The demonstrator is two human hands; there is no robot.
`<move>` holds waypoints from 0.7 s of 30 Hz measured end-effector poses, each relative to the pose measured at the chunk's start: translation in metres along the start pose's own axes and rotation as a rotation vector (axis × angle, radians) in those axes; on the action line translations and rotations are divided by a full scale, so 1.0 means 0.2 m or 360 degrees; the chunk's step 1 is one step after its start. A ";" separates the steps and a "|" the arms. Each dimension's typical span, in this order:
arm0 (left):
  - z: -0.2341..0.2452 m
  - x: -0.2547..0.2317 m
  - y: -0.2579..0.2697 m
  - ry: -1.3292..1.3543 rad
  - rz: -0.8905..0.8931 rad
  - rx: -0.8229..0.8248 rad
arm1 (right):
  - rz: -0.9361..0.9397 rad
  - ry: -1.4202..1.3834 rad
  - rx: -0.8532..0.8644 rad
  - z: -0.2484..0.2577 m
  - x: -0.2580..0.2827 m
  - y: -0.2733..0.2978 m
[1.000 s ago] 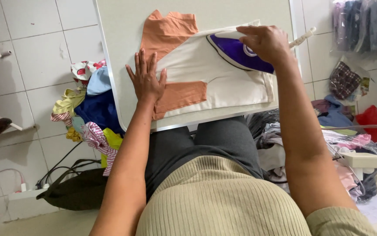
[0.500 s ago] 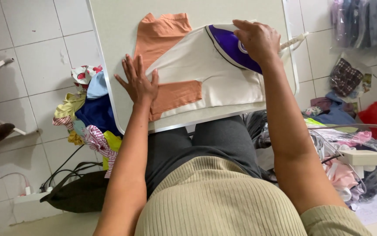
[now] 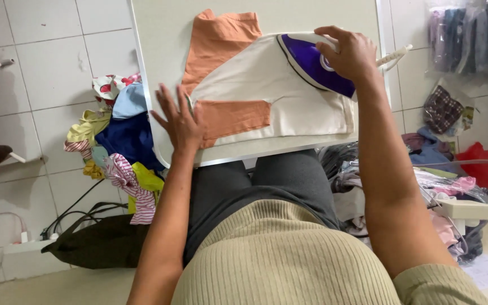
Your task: A person uses an iron to press a small piece of clothing on a low table.
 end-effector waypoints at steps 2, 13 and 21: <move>-0.02 -0.14 0.12 0.0195 -0.0281 0.0152 | -0.0065 0.0097 0.0318 -0.08 -0.05 -0.03; -0.02 -0.13 0.19 0.0131 -0.0384 0.0121 | -0.0090 -0.0151 0.0650 0.23 0.48 0.14; -0.04 -0.12 0.20 -0.0058 -0.0425 -0.0034 | 0.0178 -0.0067 0.0573 -0.15 0.73 0.35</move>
Point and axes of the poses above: each hand's wrist, its own y-axis away from the middle knuckle, its own z-axis out of the back of the hand, x = y × z, the point moved 7 cm from there along -y, towards the middle knuckle, and after that the axes turned 2 degrees about y, right-handed, at the moved point
